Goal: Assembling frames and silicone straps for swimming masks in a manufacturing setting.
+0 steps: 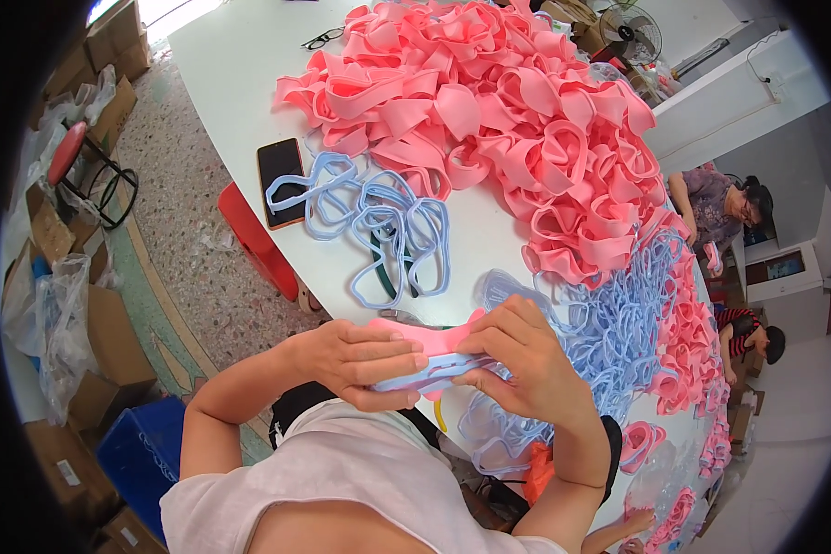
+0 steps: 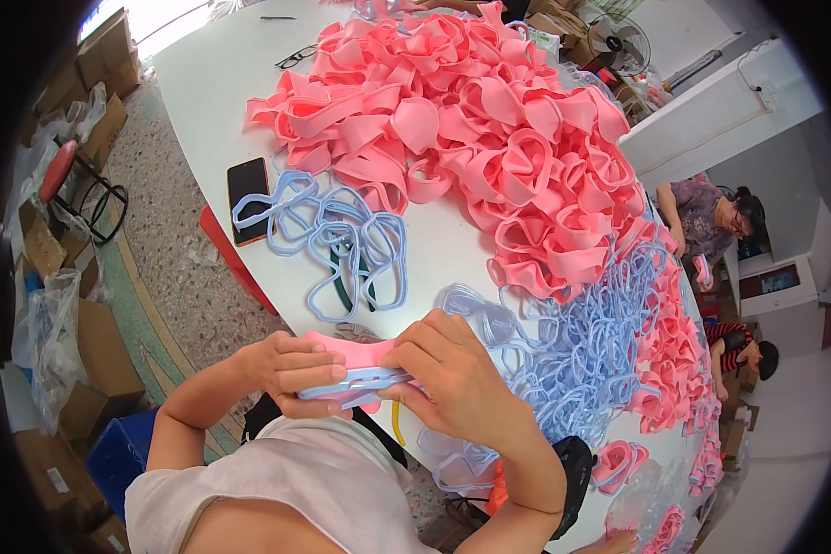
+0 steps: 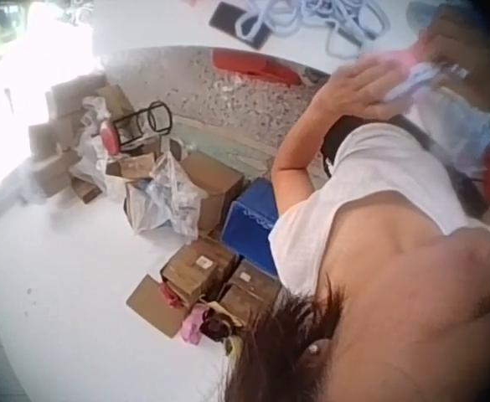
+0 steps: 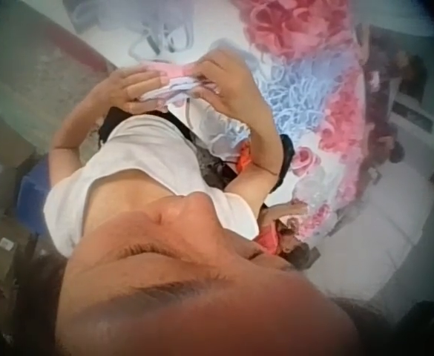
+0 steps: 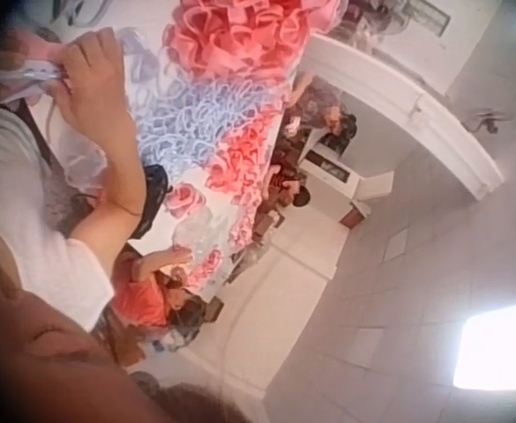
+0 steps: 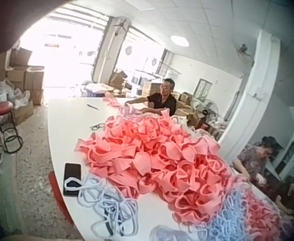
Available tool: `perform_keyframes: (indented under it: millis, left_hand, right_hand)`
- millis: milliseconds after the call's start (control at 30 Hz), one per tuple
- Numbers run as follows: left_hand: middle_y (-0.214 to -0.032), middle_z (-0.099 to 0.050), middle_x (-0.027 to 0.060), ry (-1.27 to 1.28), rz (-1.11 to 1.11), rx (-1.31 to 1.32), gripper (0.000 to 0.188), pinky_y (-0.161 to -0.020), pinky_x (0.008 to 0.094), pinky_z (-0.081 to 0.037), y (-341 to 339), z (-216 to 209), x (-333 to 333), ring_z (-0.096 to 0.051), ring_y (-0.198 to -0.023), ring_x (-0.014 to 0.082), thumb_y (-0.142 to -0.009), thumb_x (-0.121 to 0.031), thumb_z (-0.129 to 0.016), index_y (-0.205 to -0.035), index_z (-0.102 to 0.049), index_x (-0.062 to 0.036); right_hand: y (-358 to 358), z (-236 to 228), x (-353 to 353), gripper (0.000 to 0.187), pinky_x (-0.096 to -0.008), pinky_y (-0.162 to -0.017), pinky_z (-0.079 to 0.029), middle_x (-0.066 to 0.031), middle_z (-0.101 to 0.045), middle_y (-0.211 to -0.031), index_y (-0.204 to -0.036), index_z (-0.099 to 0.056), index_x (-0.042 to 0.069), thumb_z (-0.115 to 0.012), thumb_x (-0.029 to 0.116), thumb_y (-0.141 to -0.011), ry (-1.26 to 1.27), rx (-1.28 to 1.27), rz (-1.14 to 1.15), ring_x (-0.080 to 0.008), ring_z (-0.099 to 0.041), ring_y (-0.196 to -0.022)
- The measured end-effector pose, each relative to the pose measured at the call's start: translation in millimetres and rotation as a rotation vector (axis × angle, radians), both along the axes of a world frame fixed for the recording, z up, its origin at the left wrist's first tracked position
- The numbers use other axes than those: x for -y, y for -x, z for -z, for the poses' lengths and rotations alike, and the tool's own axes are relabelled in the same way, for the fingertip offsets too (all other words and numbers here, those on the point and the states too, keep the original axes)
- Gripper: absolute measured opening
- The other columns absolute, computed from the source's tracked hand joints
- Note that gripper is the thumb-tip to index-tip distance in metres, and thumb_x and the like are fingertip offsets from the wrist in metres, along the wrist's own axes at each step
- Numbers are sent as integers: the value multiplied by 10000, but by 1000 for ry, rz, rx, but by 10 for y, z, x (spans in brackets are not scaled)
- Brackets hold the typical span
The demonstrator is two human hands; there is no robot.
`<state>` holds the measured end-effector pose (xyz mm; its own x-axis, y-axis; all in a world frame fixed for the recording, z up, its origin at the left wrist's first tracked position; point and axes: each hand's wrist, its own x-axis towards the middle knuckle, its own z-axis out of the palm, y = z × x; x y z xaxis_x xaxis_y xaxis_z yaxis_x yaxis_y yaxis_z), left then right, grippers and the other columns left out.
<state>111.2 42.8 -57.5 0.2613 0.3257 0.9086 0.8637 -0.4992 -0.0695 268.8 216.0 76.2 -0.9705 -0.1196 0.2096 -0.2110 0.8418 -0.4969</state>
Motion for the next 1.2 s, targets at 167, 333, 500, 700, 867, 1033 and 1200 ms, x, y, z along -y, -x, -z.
perform_keyframes:
  millis: [167,333,500,700,867,1033,1200]
  left_hand:
    - [-1207,-533,75,355,18,375,671,-940,379,-449,-30,-246,105,-518,-1124,230,-765,-384,-784,-1312,-495,-125]
    - [-1067,-534,54,516,-271,518,498,-841,360,-398,-144,-339,17,-460,-930,237,-693,-220,-815,-1147,-663,-84]
    - [-924,-526,33,544,-245,663,343,-829,352,-364,-128,-274,6,-438,-927,235,-696,-144,-808,-1025,-716,-108]
    - [-913,-518,37,534,-268,666,307,-829,343,-324,-49,-220,-12,-432,-908,219,-709,-159,-802,-999,-720,-105]
    - [-869,-519,44,427,-277,707,269,-801,339,-334,9,-169,-24,-436,-851,221,-732,-146,-780,-988,-722,-89]
    - [-838,-522,53,318,-432,715,227,-774,337,-348,273,-92,151,-438,-816,228,-758,-134,-756,-970,-714,-65]
    - [-840,-514,53,297,-447,609,219,-765,342,-357,396,-167,229,-432,-822,227,-760,-147,-756,-958,-712,-64]
  right_hand:
    - [33,116,-89,313,-369,-696,-386,-58,-569,-880,-917,-625,58,-788,145,-664,-76,-109,18,-249,-520,-827]
    - [147,235,-32,305,-368,-699,-388,-59,-555,-859,-873,-610,60,-781,133,-632,-227,-128,39,-246,-518,-819]
    - [247,305,-37,304,-368,-693,-390,-52,-556,-846,-858,-611,58,-793,127,-624,-194,-161,29,-244,-514,-803]
    - [322,395,-55,309,-362,-697,-390,-48,-560,-853,-861,-611,58,-801,141,-632,-177,-179,27,-239,-515,-802]
    - [332,366,-28,346,-373,-739,-412,-67,-557,-885,-908,-602,57,-808,169,-655,-173,-151,62,-258,-526,-844]
    - [-54,585,-284,470,-414,-813,-461,-114,-587,-991,-1113,-566,37,-776,116,-700,-147,113,332,-315,-561,-981]
    - [-171,1312,-229,468,-376,-838,-472,-95,-589,-1029,-1184,-534,22,-683,94,-745,-552,384,137,-271,-561,-1012]
